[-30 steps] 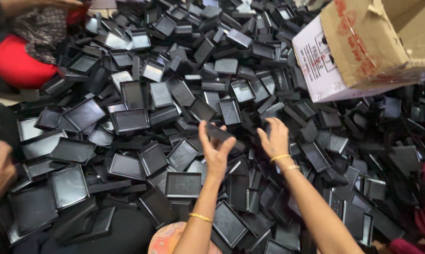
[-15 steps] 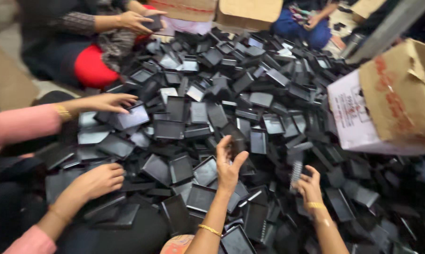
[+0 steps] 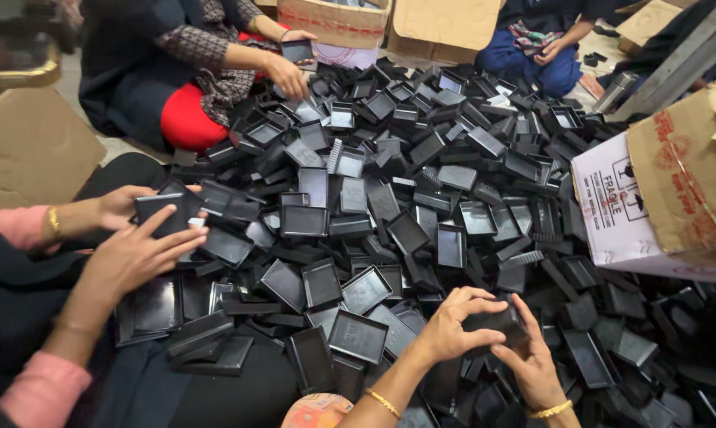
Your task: The person sits on the floor and sorts a large pile of small black plastic cases by hand. They repeatedly pick up cases, open them, and place them into a cardboard box while other workers do the same nearby.
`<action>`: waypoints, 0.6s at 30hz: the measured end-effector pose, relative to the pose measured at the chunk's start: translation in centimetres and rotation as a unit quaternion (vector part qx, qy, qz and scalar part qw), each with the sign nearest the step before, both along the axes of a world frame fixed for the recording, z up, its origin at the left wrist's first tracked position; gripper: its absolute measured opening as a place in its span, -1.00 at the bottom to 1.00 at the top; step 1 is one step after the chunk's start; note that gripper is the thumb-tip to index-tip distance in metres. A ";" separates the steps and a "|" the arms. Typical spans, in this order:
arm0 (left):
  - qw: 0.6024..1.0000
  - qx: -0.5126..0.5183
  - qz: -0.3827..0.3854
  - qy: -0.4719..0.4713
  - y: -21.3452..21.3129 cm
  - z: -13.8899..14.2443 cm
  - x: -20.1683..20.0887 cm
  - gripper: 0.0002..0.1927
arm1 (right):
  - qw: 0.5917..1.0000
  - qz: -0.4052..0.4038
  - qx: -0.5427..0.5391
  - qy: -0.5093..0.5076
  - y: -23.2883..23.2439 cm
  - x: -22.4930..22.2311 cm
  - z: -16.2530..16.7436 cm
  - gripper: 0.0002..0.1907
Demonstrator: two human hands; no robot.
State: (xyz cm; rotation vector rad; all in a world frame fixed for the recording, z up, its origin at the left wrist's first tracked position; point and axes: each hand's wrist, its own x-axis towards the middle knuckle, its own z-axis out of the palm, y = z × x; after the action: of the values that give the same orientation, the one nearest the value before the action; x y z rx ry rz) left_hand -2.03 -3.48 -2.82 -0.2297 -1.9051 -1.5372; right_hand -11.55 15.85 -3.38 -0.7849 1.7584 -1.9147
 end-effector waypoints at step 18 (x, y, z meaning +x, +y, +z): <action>0.997 0.015 0.058 -0.058 1.4 0.4 0.6 -0.61 | 0.985 -0.171 0.023 0.025 2.6 -1.2 -1.6 -0.58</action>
State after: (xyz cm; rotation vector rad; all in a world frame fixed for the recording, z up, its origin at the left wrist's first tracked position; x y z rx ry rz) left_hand -1.38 -2.11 -2.43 -0.0164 -1.9477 -1.5283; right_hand -12.78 18.44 -4.97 -0.5452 2.0712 -2.0731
